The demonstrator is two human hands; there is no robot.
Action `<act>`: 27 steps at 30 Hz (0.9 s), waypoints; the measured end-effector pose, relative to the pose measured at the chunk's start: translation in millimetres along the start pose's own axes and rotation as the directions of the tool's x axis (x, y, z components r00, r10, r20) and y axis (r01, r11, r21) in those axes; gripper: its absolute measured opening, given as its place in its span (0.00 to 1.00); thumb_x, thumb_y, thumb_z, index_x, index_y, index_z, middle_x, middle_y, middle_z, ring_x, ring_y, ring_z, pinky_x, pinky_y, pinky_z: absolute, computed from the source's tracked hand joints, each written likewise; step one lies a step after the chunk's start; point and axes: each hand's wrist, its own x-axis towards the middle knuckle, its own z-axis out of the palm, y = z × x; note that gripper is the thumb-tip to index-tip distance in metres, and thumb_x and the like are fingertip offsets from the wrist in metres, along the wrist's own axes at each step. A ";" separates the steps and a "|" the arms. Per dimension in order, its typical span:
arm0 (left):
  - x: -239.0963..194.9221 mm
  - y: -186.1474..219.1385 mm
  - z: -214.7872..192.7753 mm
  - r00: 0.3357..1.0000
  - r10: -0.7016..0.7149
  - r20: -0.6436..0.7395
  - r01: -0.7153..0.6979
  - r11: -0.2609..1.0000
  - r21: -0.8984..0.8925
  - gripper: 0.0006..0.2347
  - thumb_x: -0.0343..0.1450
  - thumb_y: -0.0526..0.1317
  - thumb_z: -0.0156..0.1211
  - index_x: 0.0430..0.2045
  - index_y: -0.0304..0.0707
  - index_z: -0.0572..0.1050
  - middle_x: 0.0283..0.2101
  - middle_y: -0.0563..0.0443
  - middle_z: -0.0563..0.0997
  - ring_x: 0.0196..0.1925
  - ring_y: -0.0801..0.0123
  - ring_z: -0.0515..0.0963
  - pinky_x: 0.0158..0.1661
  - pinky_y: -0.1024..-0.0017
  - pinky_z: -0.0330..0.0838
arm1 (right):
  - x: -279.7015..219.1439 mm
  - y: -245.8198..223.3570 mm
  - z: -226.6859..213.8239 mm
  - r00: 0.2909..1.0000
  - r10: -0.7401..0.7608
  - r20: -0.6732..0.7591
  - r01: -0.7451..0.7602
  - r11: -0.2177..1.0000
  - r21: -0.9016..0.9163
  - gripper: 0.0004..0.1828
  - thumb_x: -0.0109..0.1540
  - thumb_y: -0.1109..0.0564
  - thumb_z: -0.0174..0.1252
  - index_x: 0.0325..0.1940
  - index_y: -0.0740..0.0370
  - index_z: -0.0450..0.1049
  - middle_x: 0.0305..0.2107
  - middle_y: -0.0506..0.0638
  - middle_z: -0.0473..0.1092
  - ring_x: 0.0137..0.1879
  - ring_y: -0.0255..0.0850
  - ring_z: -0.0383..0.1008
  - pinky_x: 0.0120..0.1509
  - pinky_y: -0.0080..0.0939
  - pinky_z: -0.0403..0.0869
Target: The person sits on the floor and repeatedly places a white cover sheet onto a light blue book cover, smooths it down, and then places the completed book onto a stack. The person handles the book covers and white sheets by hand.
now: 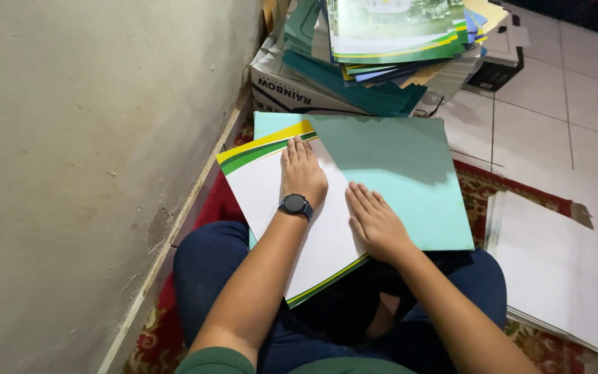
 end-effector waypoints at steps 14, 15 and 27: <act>3.0 0.7 -2.0 1.000 -0.028 -0.010 0.028 0.998 -0.058 0.26 0.73 0.38 0.39 0.67 0.16 0.55 0.72 0.22 0.55 0.76 0.36 0.52 0.73 0.46 0.39 | 154.4 30.7 31.5 0.994 -0.093 -0.050 0.092 0.995 -0.021 0.33 0.70 0.45 0.37 0.79 0.58 0.52 0.74 0.57 0.54 0.80 0.50 0.51 0.79 0.56 0.54; 2.8 1.7 -3.6 0.999 -0.034 -0.018 0.032 0.994 -0.102 0.24 0.76 0.38 0.36 0.66 0.16 0.57 0.72 0.22 0.56 0.76 0.37 0.53 0.73 0.47 0.39 | 168.8 32.6 32.5 0.991 -0.113 -0.065 0.114 0.993 0.009 0.33 0.70 0.47 0.39 0.79 0.60 0.53 0.74 0.58 0.54 0.80 0.53 0.51 0.79 0.59 0.55; -2.5 4.7 -23.7 0.999 0.030 -0.033 -0.032 0.998 -0.058 0.27 0.74 0.46 0.43 0.69 0.34 0.60 0.74 0.32 0.56 0.75 0.33 0.53 0.70 0.40 0.44 | 102.4 21.6 35.4 0.971 -0.068 -0.231 0.044 0.993 -0.107 0.31 0.70 0.45 0.40 0.76 0.59 0.59 0.71 0.56 0.60 0.75 0.49 0.59 0.75 0.52 0.61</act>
